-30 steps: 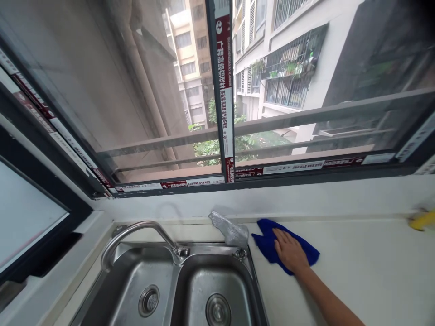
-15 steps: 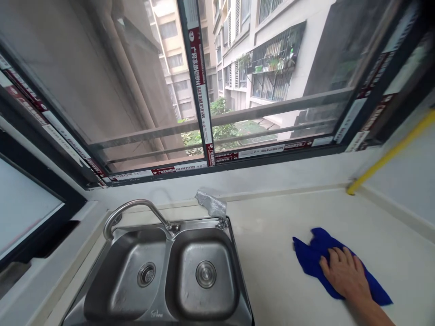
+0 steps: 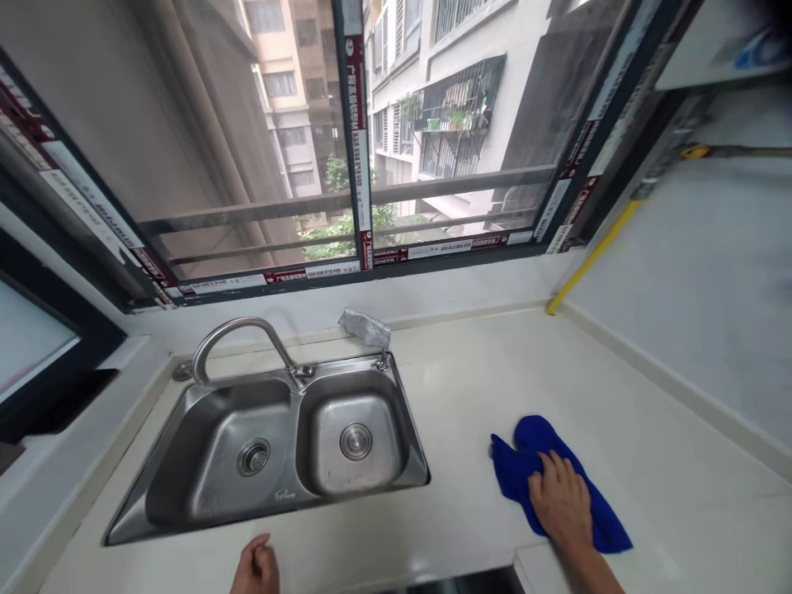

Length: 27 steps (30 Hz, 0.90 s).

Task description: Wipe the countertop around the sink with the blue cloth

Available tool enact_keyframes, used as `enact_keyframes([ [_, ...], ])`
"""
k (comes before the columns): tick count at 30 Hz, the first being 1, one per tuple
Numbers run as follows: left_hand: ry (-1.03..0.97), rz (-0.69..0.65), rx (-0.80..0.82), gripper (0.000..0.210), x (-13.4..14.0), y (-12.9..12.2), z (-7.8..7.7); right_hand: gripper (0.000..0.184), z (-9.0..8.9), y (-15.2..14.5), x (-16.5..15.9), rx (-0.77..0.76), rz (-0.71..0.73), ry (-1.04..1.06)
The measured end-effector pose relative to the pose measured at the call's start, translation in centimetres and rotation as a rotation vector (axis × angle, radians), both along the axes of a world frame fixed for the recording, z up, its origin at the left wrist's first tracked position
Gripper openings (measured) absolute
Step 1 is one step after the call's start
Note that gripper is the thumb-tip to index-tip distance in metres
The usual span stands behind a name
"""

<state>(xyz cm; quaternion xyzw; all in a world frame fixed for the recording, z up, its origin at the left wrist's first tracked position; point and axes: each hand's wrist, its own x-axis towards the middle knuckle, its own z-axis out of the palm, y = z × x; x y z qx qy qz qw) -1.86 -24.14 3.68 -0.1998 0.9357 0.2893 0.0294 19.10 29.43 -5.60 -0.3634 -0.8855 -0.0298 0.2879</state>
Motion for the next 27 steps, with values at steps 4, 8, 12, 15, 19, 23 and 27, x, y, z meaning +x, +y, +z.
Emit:
enact_keyframes([
  [4,0.053,-0.054,-0.038,0.037,0.8,0.5,-0.4,0.057,0.9,-4.1,-0.6,-0.025,-0.051,0.004],
  [8,0.135,-0.100,-0.052,0.038,1.0,0.2,-1.8,0.055,1.7,-8.0,-1.9,-0.112,-0.011,0.002],
  [12,0.242,-0.149,-0.116,0.039,1.2,0.0,-3.2,0.053,1.8,-12.5,-3.4,-0.171,0.084,0.041],
  [15,0.268,-0.183,-0.139,0.038,1.4,-0.2,-4.0,0.051,1.9,-16.5,-4.6,-0.184,0.177,0.070],
  [19,0.279,-0.216,-0.151,0.036,1.4,-0.5,-4.7,0.054,2.6,-21.8,-6.6,-0.218,0.326,0.106],
  [23,0.266,-0.241,-0.149,0.033,1.6,-0.5,-4.4,0.057,3.4,-26.6,-8.5,-0.283,0.433,0.078],
  [27,0.268,-0.214,-0.174,0.035,1.6,-0.2,-3.9,0.059,4.1,-31.0,-10.0,-0.331,0.597,-0.048],
])
